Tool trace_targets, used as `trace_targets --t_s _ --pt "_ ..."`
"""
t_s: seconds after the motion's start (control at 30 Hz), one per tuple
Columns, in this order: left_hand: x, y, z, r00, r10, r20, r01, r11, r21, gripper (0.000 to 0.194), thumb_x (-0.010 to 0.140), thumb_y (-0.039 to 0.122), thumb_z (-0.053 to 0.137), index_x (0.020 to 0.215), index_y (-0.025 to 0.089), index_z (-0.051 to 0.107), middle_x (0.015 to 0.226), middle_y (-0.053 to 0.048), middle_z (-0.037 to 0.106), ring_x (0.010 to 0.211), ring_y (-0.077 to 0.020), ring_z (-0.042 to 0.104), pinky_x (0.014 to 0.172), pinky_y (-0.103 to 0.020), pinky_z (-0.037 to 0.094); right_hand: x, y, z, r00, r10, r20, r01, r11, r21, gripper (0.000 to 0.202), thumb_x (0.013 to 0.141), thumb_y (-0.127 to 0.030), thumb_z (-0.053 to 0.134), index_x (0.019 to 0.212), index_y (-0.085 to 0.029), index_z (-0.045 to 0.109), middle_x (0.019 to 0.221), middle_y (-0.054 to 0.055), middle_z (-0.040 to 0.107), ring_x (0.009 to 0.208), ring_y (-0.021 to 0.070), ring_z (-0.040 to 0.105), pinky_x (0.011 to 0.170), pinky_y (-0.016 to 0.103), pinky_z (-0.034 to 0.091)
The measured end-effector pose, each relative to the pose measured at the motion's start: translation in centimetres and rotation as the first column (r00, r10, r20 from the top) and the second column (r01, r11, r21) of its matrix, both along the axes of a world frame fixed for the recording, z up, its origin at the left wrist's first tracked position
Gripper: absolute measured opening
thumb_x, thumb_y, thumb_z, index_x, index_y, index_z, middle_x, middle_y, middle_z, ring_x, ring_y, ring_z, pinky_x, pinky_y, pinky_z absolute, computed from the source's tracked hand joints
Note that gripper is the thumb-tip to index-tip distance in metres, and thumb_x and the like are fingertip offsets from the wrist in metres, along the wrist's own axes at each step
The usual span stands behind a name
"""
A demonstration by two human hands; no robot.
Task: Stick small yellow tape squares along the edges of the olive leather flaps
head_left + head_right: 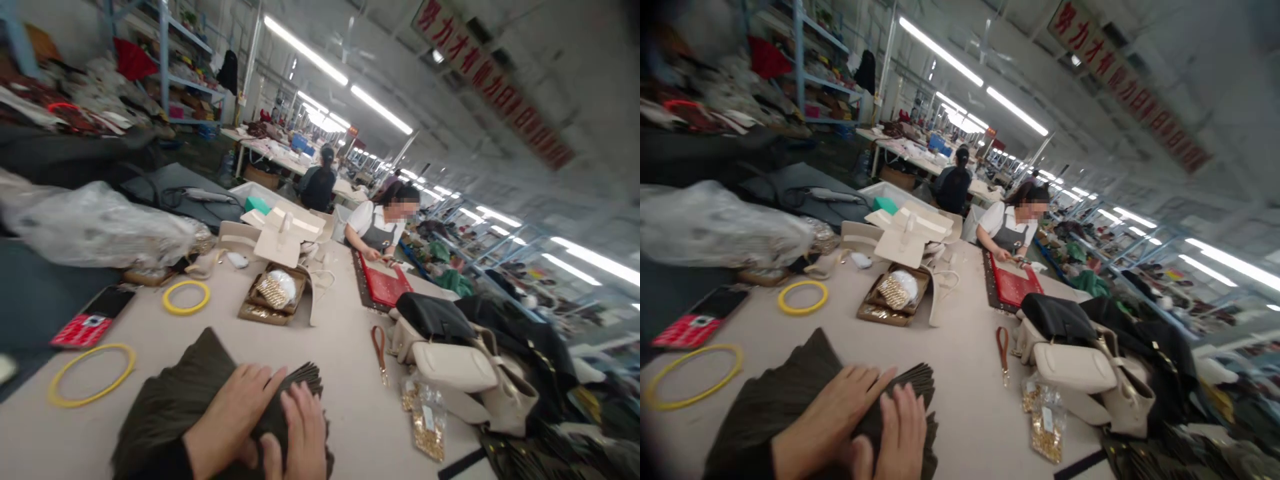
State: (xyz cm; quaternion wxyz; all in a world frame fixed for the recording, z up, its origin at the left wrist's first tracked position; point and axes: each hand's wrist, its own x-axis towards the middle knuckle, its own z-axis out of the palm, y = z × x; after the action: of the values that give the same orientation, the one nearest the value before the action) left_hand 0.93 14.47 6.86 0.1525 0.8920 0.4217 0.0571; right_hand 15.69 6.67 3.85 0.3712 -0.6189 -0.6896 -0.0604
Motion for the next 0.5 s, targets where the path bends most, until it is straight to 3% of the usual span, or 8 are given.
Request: trace_targets --t_s 0.1,0.2,0.37,0.5 --pt "-0.2 0.8 0.3 0.998 -0.066 -0.006 0.066 0.998 0.005 0.098 0.057 0.046 0.077 0.142 0.018 0.036 0.118 -0.013 0.055 0.103 -0.0292 0.05 0.099 -0.045 0.034 -1.6 1.4 0.3 0.994 0.027 0.102 -0.011 0.989 -0.149 0.047 0.094 -0.04 0.047 0.137 -0.021 0.047 0.138 0.011 0.052 0.129 0.0318 0.045 0.106 0.058 0.034" --pt "-0.2 2.1 -0.3 0.998 -0.062 0.015 0.062 0.998 0.032 0.11 0.049 0.057 0.079 0.141 0.015 0.035 0.118 -0.013 0.054 0.102 -0.0292 0.05 0.097 -0.044 0.035 -0.9 3.5 -0.7 0.989 0.033 0.143 0.001 0.974 -0.228 0.048 0.096 -0.041 0.043 0.138 -0.018 0.044 0.139 0.011 0.052 0.129 0.0288 0.044 0.107 0.055 0.032" --pt "0.7 5.3 -1.5 0.996 -0.082 -0.016 0.083 0.996 0.023 0.122 0.041 0.068 0.077 0.138 0.007 0.037 0.12 -0.019 0.055 0.106 -0.0328 0.05 0.1 -0.046 0.032 0.3 7.0 -3.1 0.983 0.011 0.184 0.044 0.956 -0.291 0.05 0.099 -0.043 0.031 0.134 -0.013 0.05 0.135 0.013 0.055 0.131 0.0277 0.042 0.107 0.051 0.031" --pt "0.8 7.1 -3.0 0.996 -0.085 -0.03 0.085 0.996 0.001 0.117 0.045 0.074 0.071 0.136 0.006 0.039 0.129 -0.022 0.052 0.115 -0.0349 0.048 0.106 -0.048 0.027 0.0 8.4 -4.4 0.974 0.007 0.227 0.076 0.931 -0.356 0.048 0.1 -0.038 0.027 0.13 -0.014 0.055 0.131 0.012 0.059 0.125 0.0278 0.048 0.106 0.048 0.031"
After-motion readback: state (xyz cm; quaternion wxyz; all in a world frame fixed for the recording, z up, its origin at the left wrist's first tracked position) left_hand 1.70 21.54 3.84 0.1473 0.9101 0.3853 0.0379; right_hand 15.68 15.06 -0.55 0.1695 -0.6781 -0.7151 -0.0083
